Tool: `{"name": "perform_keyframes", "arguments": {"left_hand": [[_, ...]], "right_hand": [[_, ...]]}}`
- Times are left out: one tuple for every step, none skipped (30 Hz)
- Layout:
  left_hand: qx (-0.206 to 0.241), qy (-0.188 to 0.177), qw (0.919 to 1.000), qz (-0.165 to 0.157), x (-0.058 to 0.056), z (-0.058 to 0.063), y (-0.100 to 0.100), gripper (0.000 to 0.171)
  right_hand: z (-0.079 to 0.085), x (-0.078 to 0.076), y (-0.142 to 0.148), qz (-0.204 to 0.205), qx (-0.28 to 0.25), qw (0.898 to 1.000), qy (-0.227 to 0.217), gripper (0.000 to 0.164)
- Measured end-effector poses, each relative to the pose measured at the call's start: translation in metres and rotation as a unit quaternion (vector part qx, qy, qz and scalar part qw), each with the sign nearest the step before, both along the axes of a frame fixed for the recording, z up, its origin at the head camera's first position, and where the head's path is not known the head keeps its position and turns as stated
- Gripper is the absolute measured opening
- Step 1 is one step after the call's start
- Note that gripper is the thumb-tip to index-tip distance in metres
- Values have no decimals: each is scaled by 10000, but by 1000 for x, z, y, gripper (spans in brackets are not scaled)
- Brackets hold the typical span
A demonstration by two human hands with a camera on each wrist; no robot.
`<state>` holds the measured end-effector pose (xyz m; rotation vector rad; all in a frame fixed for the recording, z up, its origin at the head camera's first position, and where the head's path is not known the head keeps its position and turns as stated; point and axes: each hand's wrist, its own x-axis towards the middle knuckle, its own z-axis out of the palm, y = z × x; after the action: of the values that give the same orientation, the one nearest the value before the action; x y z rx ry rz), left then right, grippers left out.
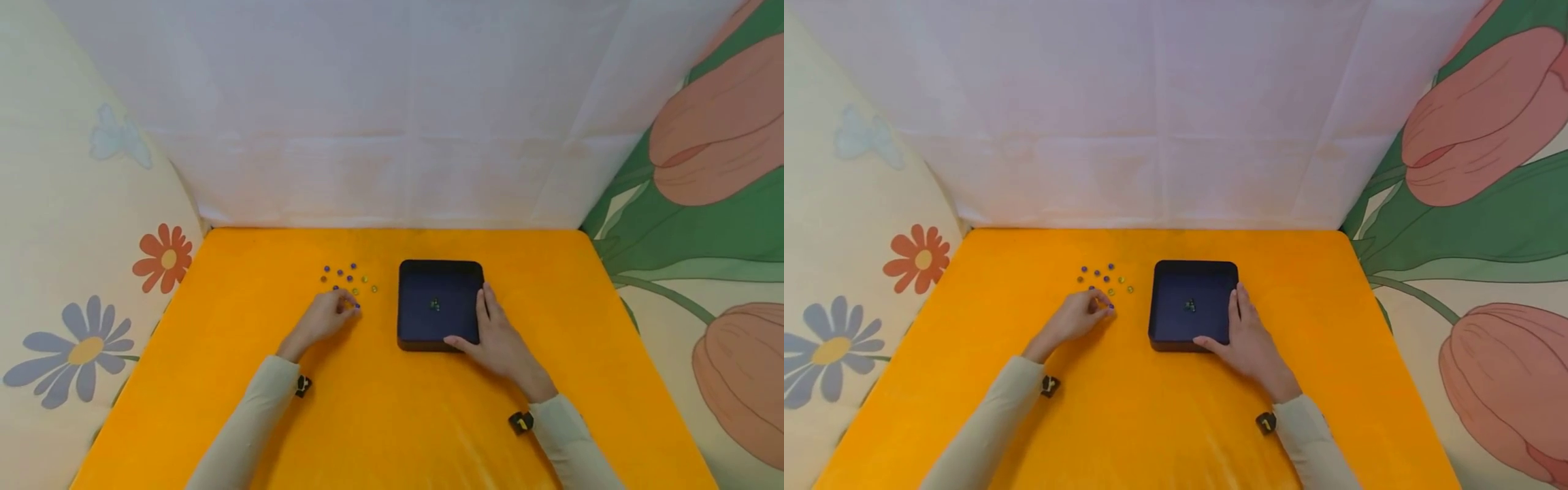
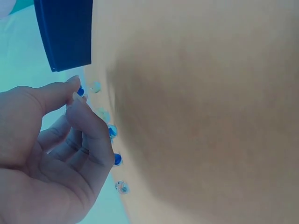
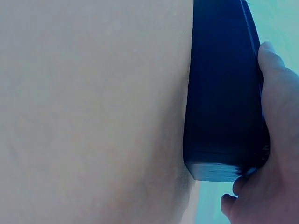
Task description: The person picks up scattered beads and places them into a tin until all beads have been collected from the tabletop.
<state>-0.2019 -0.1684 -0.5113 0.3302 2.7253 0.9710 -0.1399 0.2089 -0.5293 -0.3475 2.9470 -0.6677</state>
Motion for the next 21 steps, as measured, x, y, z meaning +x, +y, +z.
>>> {"name": "perform_keyframes", "arguments": {"left_hand": [[12,1,10000,-18,0,1,1,21],[21,-15,10000,-14,1,2,2,21],[30,-16,10000,-17,1,2,3,20],[47,-21,10000,-24,2,3,4,20],[73,-30,10000,-36,3,4,5,19],[115,-20,9999,-62,3,5,7,19],[155,-2,9998,-111,3,6,8,18],[208,2,9997,-135,3,6,10,18],[258,26,9995,-180,3,7,11,17],[306,27,9993,-203,3,8,12,17],[343,28,9992,-210,3,9,13,17],[375,28,9991,-191,3,9,13,17],[383,16,9991,-168,3,11,14,17],[386,1,9992,-128,3,12,14,17],[374,-17,9992,-98,3,13,14,16],[354,-39,9993,-76,4,15,15,17],[340,-57,9994,-60,4,17,16,17],[326,-69,9994,-53,4,19,17,17],[327,-61,9994,-70,4,21,18,17],[332,-41,9994,-83,3,23,20,17],[348,-21,9993,-103,2,25,22,17]], "right_hand": [[1,0,0,7,-24,10000,1,128],[1,0,1,19,-23,10000,1,128],[2,0,1,46,-18,10000,-9,128],[2,0,1,47,-5,10000,-32,128],[2,1,2,58,1,10000,-50,128],[3,1,3,66,25,10000,-48,128],[3,0,4,49,32,10000,-50,128],[3,0,5,32,48,10000,-44,128],[4,0,5,27,63,10000,-29,127],[4,0,6,15,74,10000,-22,127],[5,0,6,33,72,10000,0,127],[5,0,6,34,85,10000,10,127],[5,-1,5,38,69,10000,1,127],[5,-1,5,71,70,9999,11,128],[5,-1,4,91,65,9999,-5,128],[5,-1,4,109,62,9999,-14,128],[5,-1,3,114,49,9999,-26,128],[4,-1,3,100,49,9999,-52,129],[5,-1,2,91,35,9999,-56,129],[5,-1,2,85,34,9999,-46,128],[5,-1,2,73,29,10000,-41,128]]}}
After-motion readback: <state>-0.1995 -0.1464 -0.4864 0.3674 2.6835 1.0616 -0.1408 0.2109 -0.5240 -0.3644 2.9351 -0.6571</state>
